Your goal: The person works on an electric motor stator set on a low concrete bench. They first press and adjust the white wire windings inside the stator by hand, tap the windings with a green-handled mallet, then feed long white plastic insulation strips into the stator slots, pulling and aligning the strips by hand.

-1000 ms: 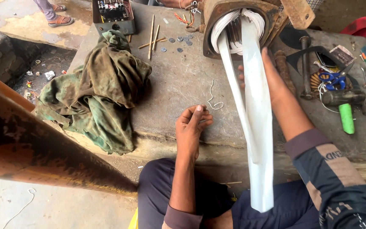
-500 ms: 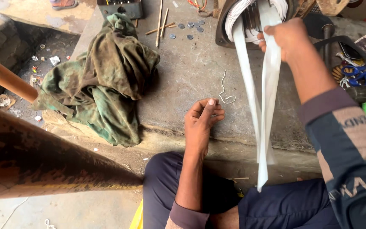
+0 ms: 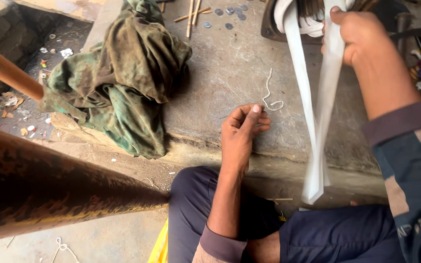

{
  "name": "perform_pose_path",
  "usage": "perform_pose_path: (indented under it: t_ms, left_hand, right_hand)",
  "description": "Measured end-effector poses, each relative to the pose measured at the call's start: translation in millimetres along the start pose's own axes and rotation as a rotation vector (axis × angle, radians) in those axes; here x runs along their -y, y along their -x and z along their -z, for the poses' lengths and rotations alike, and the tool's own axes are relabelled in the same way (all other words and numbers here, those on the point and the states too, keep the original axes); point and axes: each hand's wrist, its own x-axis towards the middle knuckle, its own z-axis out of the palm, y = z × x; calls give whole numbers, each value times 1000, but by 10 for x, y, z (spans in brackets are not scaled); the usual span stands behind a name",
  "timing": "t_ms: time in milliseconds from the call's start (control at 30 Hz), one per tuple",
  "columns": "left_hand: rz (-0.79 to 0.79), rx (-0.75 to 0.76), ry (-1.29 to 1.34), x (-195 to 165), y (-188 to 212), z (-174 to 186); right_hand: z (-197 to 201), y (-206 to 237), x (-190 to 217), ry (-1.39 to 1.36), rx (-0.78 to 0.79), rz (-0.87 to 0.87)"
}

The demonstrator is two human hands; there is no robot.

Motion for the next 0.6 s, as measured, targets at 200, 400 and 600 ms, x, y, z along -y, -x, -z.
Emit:
perform_pose_path:
  t_ms: [200,400,600]
  left_hand:
    - [18,-2,-19,-2,-11,7]
    - [-5,-17,-64,-11,2,-50]
    - [-9,-21,-45,40,12,-33]
  right_hand:
    - [-160,-49,84,-58,49,39]
    - [2,415,34,34,56,41]
    - [103,57,-222,191,5,198]
